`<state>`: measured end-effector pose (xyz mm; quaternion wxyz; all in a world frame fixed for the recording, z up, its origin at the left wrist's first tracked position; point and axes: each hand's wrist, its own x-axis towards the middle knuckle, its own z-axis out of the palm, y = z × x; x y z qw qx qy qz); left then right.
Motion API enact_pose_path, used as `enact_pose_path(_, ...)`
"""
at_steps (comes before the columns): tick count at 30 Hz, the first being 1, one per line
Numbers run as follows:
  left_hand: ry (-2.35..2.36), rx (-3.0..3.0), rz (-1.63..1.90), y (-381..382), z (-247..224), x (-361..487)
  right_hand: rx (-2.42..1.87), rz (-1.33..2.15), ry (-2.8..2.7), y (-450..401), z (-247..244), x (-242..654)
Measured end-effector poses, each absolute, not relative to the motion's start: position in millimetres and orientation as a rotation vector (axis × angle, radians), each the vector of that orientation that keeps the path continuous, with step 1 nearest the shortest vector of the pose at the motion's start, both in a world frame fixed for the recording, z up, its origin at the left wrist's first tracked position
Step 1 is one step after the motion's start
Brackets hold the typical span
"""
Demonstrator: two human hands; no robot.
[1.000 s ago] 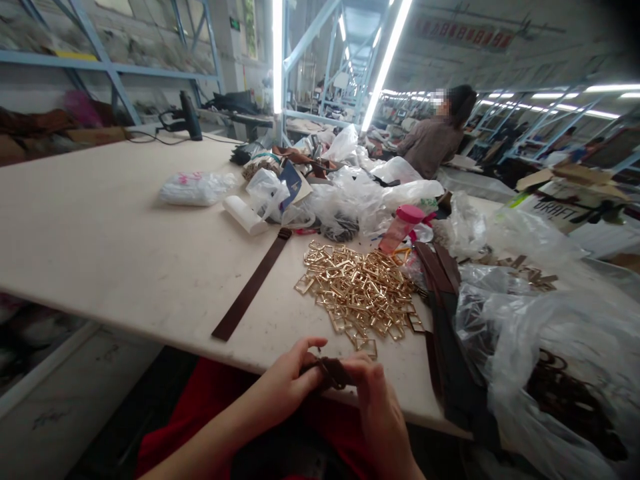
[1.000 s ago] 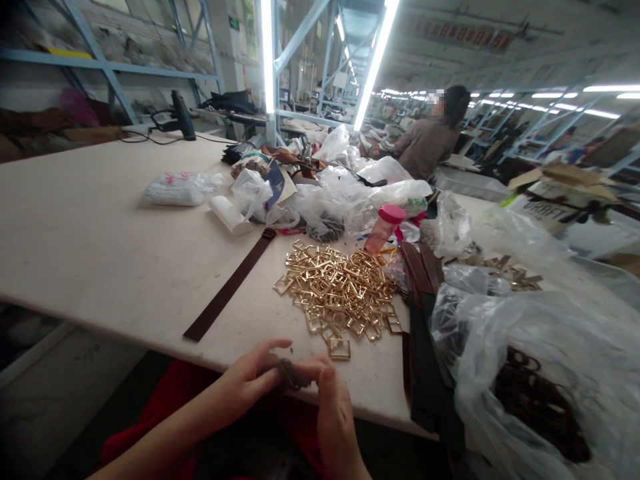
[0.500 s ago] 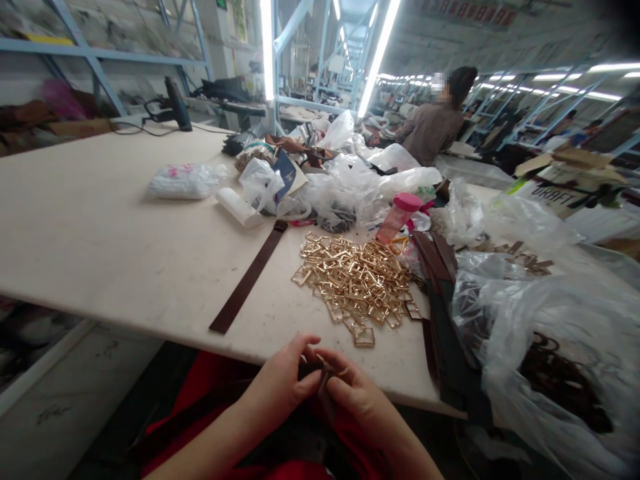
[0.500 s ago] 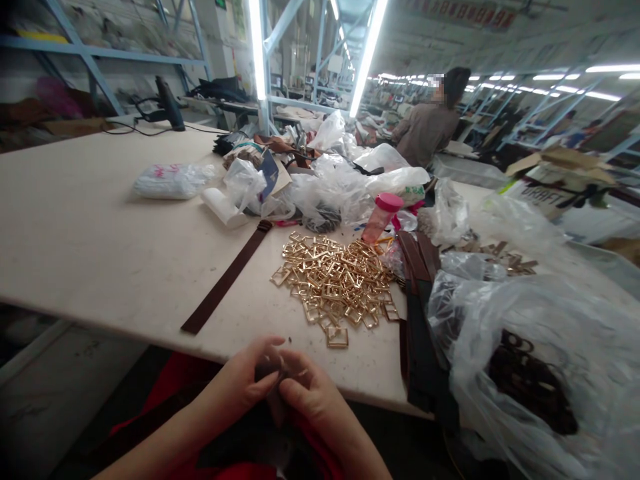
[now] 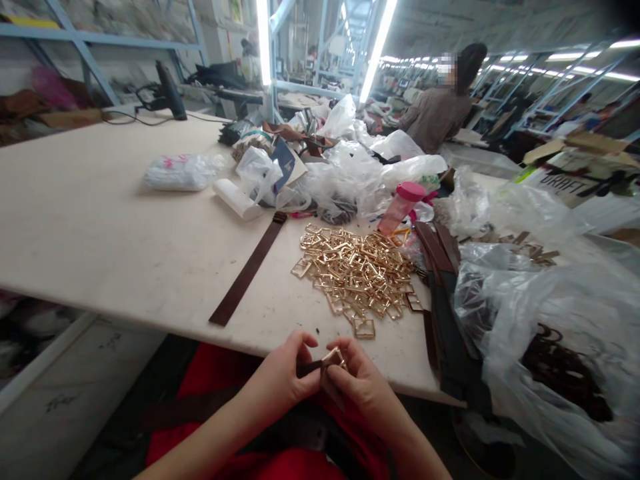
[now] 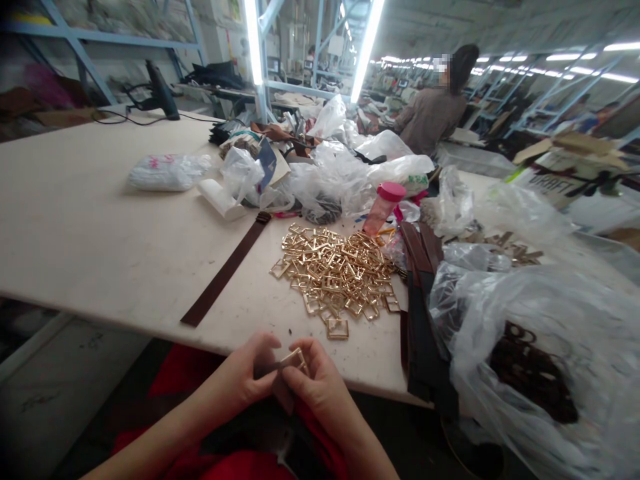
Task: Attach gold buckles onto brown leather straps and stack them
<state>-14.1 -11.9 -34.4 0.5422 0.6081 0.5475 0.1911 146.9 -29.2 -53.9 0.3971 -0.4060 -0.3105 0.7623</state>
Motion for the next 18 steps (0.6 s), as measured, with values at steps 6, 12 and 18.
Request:
enact_pose_path(6,1.218,1.335,0.483,-13.5,-38.4,-13.1,-0.847,1.991,-0.944,-34.7,-52.4,152.4)
enact_pose_path(12,1.220,1.385,0.463,-15.8,-33.9,-8.9,-0.869,1.894,-1.270,-36.5,-40.1,159.6)
enact_pose_path(18,1.357,1.611,0.264,-12.1,-33.6,-11.7,-0.950,1.772,-1.347,-35.3,-50.1,160.5)
